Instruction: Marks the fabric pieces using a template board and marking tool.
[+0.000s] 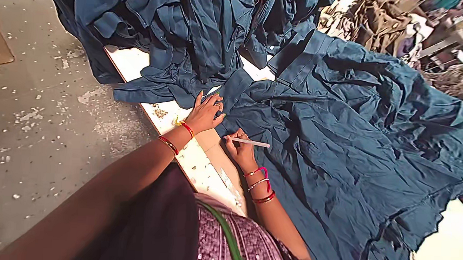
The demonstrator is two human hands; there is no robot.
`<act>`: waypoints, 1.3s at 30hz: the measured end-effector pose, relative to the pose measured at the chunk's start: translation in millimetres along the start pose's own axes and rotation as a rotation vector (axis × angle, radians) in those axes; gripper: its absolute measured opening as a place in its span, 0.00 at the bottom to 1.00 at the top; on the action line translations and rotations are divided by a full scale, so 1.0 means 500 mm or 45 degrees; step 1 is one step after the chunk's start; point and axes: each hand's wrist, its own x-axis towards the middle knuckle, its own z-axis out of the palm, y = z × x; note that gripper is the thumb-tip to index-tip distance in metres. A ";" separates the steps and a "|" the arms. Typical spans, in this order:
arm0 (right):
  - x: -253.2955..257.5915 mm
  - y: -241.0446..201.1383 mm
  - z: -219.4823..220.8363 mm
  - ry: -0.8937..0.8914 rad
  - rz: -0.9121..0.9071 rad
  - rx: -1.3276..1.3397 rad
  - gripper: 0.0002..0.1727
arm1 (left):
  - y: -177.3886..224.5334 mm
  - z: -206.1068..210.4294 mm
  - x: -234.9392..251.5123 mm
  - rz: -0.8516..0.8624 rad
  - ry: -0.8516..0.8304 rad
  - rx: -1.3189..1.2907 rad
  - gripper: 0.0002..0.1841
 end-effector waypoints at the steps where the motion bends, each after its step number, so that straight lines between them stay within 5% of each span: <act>1: -0.003 -0.001 0.003 0.054 0.009 -0.031 0.10 | 0.001 0.000 -0.001 -0.002 -0.007 0.002 0.15; 4: 0.005 0.014 0.006 0.294 0.065 -0.019 0.10 | 0.002 -0.005 0.006 -0.012 -0.016 -0.006 0.16; 10: 0.013 0.008 0.009 0.365 0.212 -0.183 0.12 | 0.001 -0.001 0.003 -0.010 -0.017 0.013 0.16; 13: 0.014 -0.021 -0.042 0.613 0.604 0.531 0.16 | -0.003 0.000 0.004 0.006 -0.013 0.016 0.16; 16: -0.049 -0.041 -0.130 0.387 0.520 0.838 0.10 | -0.002 -0.007 0.002 0.003 -0.030 -0.005 0.16; 19: -0.126 -0.017 -0.156 0.097 0.300 0.589 0.07 | -0.008 -0.001 0.006 0.018 -0.036 -0.018 0.17; 24: -0.155 0.000 -0.123 0.036 0.204 0.373 0.04 | -0.009 -0.001 0.006 0.030 -0.038 -0.008 0.18; 29: -0.147 -0.024 -0.104 0.070 0.016 -0.285 0.12 | -0.011 0.002 0.005 0.035 -0.025 -0.010 0.19; 33: -0.133 -0.005 -0.096 0.390 0.158 -0.290 0.12 | -0.007 -0.004 0.009 0.020 -0.041 0.005 0.17; 39: -0.114 -0.018 -0.091 0.388 0.447 -0.392 0.13 | -0.010 -0.001 0.010 0.018 -0.063 0.008 0.17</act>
